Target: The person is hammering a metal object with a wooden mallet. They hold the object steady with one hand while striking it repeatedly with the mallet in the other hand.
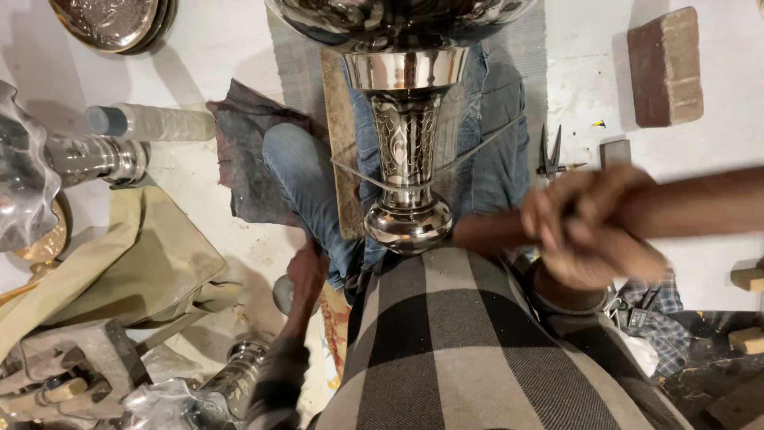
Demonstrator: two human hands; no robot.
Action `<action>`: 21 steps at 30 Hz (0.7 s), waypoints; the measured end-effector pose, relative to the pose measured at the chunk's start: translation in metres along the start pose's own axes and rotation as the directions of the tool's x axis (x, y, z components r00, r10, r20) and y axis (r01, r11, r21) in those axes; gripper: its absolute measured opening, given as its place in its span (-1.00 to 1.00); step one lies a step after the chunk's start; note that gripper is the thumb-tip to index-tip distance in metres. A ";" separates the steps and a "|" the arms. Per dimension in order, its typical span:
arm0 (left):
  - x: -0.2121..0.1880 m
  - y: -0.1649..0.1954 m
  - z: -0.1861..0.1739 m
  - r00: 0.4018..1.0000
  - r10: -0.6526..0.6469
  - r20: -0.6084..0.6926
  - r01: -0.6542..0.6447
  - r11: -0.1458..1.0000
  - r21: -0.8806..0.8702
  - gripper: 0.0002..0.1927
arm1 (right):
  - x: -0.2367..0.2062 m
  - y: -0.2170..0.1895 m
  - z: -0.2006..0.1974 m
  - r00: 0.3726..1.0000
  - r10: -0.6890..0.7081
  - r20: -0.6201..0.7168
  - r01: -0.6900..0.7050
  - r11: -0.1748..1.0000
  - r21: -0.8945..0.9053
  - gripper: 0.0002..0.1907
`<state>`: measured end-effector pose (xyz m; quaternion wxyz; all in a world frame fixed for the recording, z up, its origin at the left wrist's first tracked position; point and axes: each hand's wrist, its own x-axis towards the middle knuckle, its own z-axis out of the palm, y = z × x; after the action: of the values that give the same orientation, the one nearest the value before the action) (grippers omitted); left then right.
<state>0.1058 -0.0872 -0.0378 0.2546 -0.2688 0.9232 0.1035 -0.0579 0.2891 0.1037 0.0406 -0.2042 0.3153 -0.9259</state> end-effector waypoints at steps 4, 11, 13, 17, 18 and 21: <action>-0.036 -0.012 0.020 0.876 -0.079 0.476 -0.118 0.922 0.369 -0.69 | -0.008 0.029 -0.026 0.927 0.063 -0.370 -0.152 0.964 -0.216 -0.77; -0.044 0.001 0.016 0.701 -0.008 0.713 -0.163 0.972 0.171 -0.73 | 0.030 0.049 -0.049 0.931 -0.109 -0.349 -0.046 0.912 -0.407 -0.53; -0.036 0.014 -0.004 0.699 0.022 0.715 -0.176 0.974 0.143 -0.74 | 0.045 0.050 -0.059 0.923 -0.156 -0.353 -0.034 0.877 -0.479 -0.51; -0.040 0.031 -0.034 0.693 0.069 0.718 -0.204 0.973 0.103 -0.75 | 0.085 0.050 -0.081 0.929 -0.109 -0.354 -0.062 0.897 -0.438 -0.40; -0.041 0.030 -0.036 0.686 0.085 0.722 -0.215 0.972 0.090 -0.75 | 0.096 0.051 -0.087 0.918 -0.059 -0.393 -0.114 0.908 -0.403 -0.44; -0.036 0.019 -0.032 0.672 0.133 0.729 -0.261 0.963 0.064 -0.76 | 0.131 0.061 -0.099 0.869 0.069 -0.490 -0.197 0.957 -0.214 -0.48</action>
<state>0.1083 -0.0662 0.0090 0.6031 -0.0837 0.7787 0.1514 -0.2206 0.2697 0.0426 -0.0008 0.0490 0.4464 -0.8935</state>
